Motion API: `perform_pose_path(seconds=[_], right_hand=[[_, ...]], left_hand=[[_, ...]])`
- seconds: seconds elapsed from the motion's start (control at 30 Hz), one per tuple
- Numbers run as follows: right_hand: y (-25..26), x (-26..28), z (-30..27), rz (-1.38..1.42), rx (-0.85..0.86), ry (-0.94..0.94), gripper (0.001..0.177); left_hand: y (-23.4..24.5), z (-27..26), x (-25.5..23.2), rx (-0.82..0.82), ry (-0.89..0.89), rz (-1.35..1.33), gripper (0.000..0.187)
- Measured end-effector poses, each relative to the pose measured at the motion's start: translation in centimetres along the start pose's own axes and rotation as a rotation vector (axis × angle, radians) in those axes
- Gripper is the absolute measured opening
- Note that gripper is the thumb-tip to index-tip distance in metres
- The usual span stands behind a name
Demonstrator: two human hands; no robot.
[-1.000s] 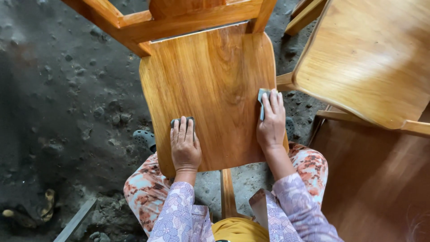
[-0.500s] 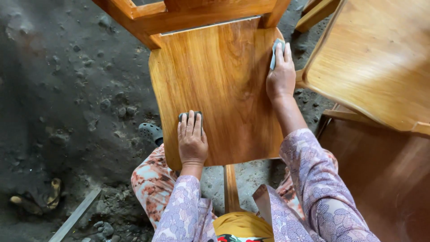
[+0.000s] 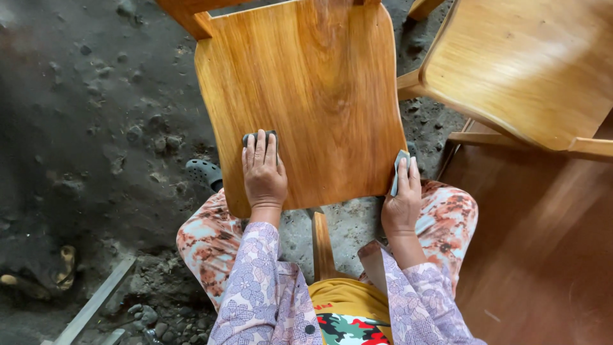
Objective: The person sands the seat of a wooden chair using sandpaper held in both hands.
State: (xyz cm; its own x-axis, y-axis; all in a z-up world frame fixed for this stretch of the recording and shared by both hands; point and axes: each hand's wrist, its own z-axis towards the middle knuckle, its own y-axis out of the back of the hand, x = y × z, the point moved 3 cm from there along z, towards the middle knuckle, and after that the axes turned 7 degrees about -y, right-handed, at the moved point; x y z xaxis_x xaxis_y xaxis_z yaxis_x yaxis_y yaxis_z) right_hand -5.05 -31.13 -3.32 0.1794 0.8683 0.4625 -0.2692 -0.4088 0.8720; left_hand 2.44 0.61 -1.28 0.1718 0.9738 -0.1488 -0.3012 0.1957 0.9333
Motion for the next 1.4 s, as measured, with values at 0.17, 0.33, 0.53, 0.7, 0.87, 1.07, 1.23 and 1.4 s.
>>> perform_pose_path(seconds=[0.17, 0.33, 0.53, 0.7, 0.87, 1.07, 1.23, 1.4], right_hand=[[-0.3, 2.5, 2.1, -0.084, -0.016, 0.113, 0.049], [-2.2, 7.3, 7.3, -0.177, 0.009, 0.217, 0.050], [-6.3, 10.1, 15.4, -0.183, 0.068, 0.335, 0.054], [-8.9, 12.2, 21.4, -0.158, 0.270, 0.260, 0.054], [-9.7, 12.6, 22.6, -0.183, 0.294, 0.237, 0.056], [-6.9, 11.7, 14.6, -0.149, 0.204, 0.332, 0.057], [-4.0, 10.2, 6.3, -0.167, 0.128, 0.442, 0.055], [-2.8, 9.8, 5.8, -0.105, 0.137, 0.513, 0.038]], left_hand=[[0.0, 0.0, 0.0, 0.002, 0.008, -0.008, 0.045], [0.0, 0.2, 0.0, -0.005, 0.018, -0.031, 0.047], [0.1, 0.0, 0.1, 0.005, 0.026, -0.048, 0.049], [0.7, 0.1, 0.1, 0.095, 0.049, -0.135, 0.048], [0.7, -0.3, -0.1, 0.098, 0.047, -0.126, 0.049], [0.2, 0.1, 0.0, 0.041, 0.047, -0.081, 0.049], [0.0, 0.1, 0.0, -0.025, 0.048, -0.041, 0.045], [-0.1, 0.0, -0.2, -0.023, 0.060, -0.034, 0.047]])
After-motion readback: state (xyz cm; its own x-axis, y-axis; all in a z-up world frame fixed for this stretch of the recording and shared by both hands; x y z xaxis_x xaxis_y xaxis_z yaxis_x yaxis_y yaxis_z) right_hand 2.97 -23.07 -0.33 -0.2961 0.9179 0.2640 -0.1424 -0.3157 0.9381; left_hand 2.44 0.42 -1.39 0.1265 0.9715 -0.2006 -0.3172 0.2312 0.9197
